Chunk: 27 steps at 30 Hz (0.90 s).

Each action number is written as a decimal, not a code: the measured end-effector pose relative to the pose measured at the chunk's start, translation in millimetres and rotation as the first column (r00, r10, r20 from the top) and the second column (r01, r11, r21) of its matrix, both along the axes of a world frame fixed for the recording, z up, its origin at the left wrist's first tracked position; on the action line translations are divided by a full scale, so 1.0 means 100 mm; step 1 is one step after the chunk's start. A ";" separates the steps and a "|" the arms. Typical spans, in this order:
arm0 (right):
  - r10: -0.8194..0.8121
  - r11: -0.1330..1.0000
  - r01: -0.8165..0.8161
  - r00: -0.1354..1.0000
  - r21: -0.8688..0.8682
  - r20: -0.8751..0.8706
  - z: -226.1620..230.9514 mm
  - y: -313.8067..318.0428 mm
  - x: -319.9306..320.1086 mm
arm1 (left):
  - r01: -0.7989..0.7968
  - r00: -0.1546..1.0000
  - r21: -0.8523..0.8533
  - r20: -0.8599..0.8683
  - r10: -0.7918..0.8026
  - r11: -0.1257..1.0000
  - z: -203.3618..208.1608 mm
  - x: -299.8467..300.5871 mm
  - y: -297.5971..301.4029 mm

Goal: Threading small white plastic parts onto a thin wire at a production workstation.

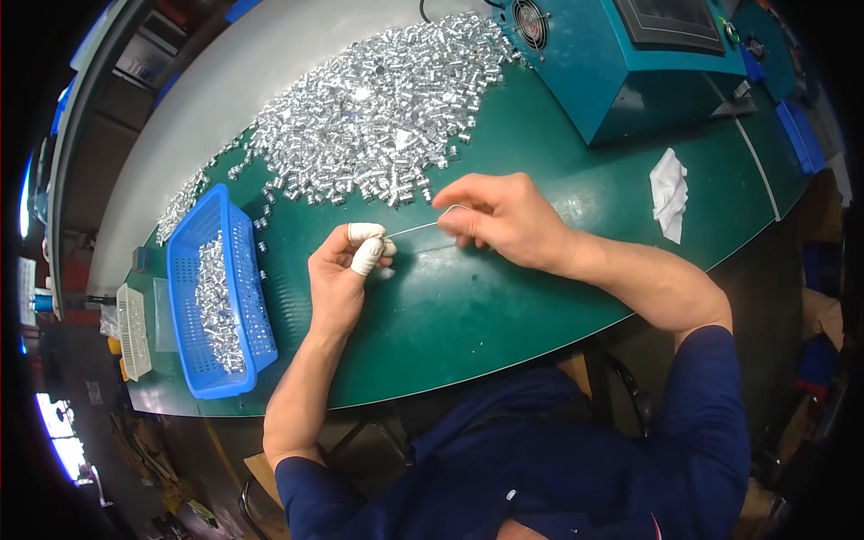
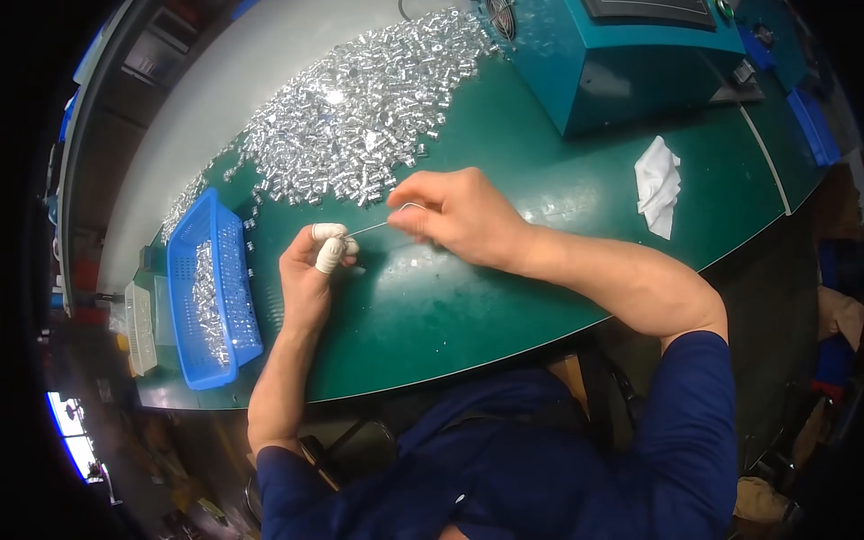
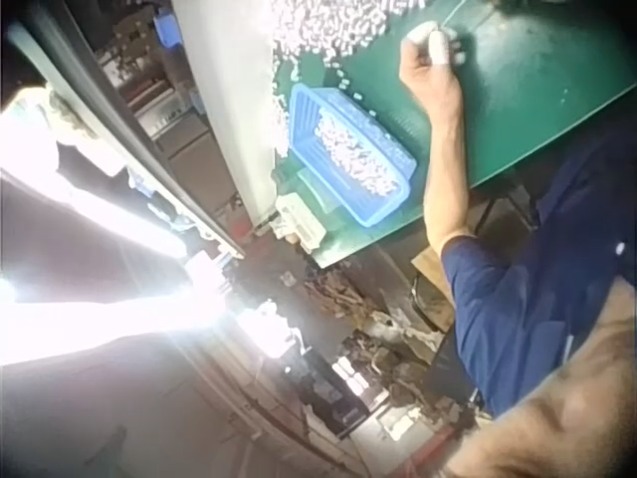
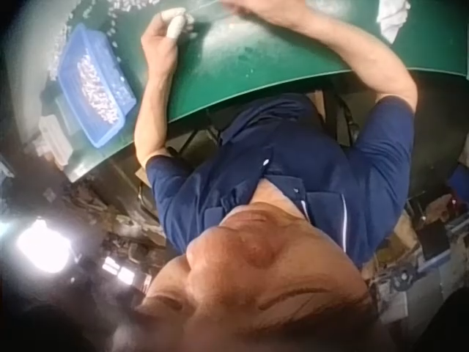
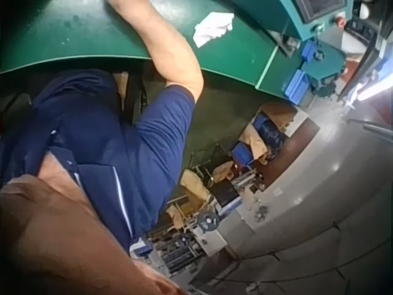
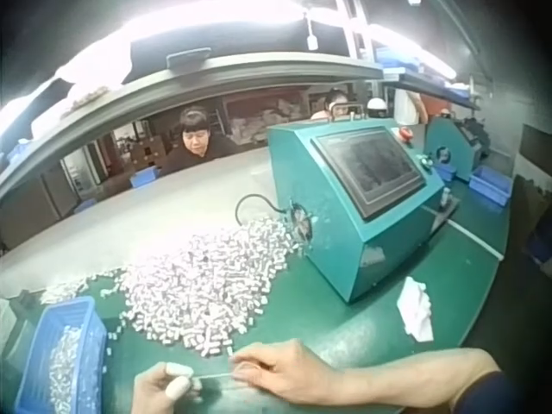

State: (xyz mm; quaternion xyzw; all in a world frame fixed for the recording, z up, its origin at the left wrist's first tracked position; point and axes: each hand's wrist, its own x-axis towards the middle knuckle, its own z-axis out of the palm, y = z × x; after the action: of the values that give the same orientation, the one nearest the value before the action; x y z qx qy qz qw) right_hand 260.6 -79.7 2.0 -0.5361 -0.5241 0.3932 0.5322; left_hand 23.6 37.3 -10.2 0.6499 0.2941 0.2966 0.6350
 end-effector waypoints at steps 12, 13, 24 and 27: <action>0.095 0.901 -0.254 0.906 -0.351 -0.412 -0.01 0.04 0.03 | -0.027 1.000 0.160 0.004 0.027 0.987 0.03 0.00 -0.03; 0.083 0.913 -0.247 0.891 -0.324 -0.446 -0.01 0.03 0.02 | -0.001 1.000 0.119 -0.017 0.003 0.993 0.05 0.00 -0.03; -0.014 0.945 -0.159 0.855 -0.287 -0.519 -0.04 0.04 0.02 | 0.101 0.995 0.017 -0.016 -0.101 0.995 0.09 0.01 -0.08; -0.042 0.934 -0.166 0.828 -0.316 -0.559 -0.03 0.01 -0.01 | 0.107 0.994 0.014 -0.003 -0.107 0.994 0.10 0.02 -0.09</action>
State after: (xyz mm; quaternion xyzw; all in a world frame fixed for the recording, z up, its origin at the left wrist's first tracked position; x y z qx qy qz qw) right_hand 259.7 -78.3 -1.4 -0.4668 -0.2847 0.6365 0.5440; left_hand 25.4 27.8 0.1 0.6694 0.2575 0.2635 0.6451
